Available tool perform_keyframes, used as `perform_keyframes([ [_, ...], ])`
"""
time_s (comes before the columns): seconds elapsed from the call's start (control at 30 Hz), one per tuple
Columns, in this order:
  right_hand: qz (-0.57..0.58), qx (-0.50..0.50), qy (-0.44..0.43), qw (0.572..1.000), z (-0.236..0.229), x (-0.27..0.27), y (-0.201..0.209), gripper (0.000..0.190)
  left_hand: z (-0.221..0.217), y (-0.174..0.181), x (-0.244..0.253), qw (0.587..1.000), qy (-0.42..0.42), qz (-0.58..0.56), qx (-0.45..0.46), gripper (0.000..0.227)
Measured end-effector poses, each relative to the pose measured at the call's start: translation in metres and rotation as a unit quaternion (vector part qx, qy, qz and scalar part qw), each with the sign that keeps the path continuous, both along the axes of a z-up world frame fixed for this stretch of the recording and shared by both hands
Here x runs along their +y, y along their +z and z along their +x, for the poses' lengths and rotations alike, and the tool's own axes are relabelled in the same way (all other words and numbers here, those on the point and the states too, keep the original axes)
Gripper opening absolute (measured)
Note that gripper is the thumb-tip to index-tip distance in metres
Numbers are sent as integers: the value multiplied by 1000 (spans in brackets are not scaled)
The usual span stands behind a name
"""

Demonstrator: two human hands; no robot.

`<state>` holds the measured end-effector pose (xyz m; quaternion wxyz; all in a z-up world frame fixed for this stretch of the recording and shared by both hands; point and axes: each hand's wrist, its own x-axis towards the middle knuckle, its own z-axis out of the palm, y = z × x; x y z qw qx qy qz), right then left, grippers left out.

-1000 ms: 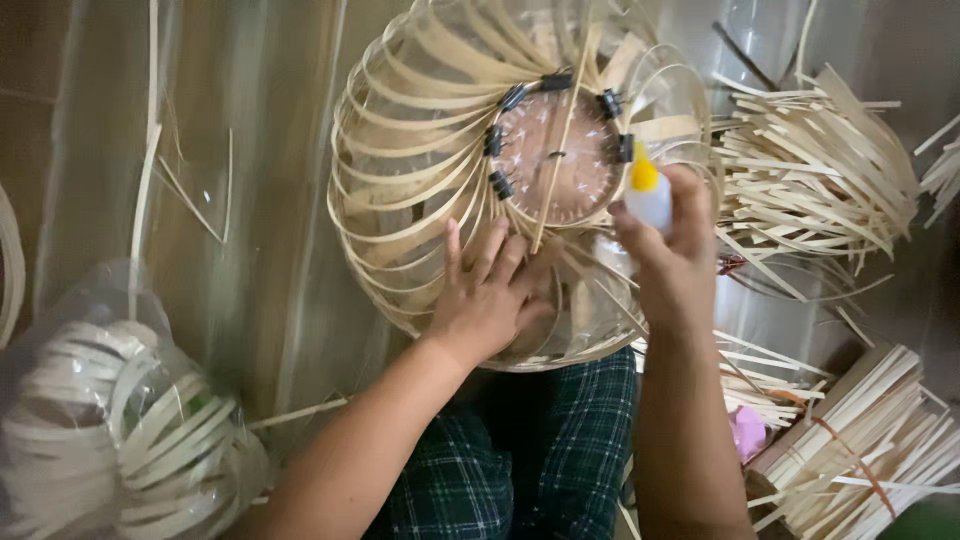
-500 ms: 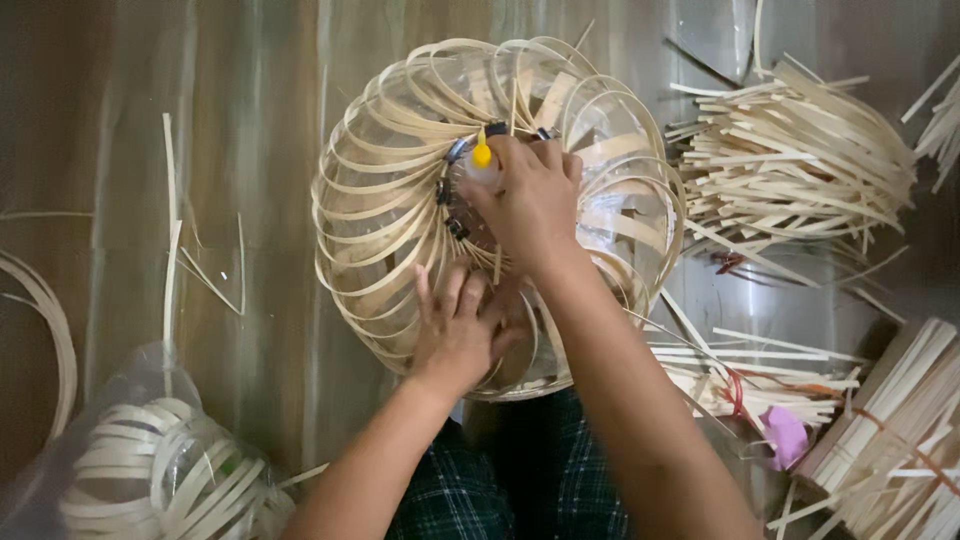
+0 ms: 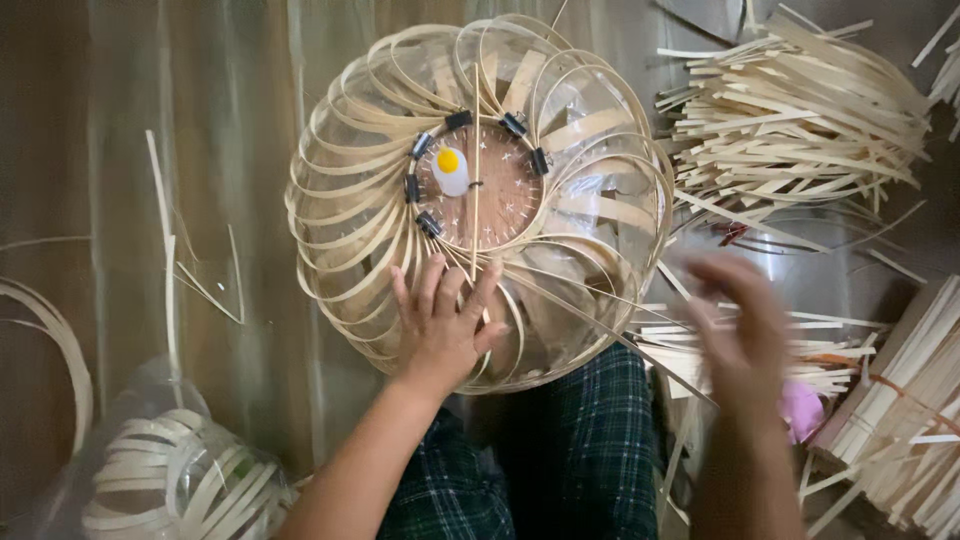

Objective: The person glues curved bamboo strips to a central base and uses a knife to trim bamboo pieces while constructing a decorative lantern structure.

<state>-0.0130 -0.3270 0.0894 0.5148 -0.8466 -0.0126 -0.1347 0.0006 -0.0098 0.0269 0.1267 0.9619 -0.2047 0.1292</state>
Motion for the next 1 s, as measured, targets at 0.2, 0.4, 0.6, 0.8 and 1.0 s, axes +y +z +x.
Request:
perform_keyframes([
  [0.2, -44, 137, -467, 872, -146, -203, -172, 18, -5, -13, 9, 997, -8, 69, 18, 79],
  [0.4, -116, 251, -280, 919, -227, -142, -301, 20, -1, -13, 24, 988, -12, 128, 88, 97],
  [0.6, -121, 370, -272, 880, -198, -91, -315, 20, -10, -5, 28, 986, -16, 126, 104, 88],
  [0.8, -96, 420, -321, 844, -192, -121, -322, 28, -11, -14, 32, 993, -18, 100, 65, 80],
  [1.0, -99, 339, -339, 872, -194, -105, -313, 22, -10, -13, 29, 994, -16, 97, 50, 80],
])
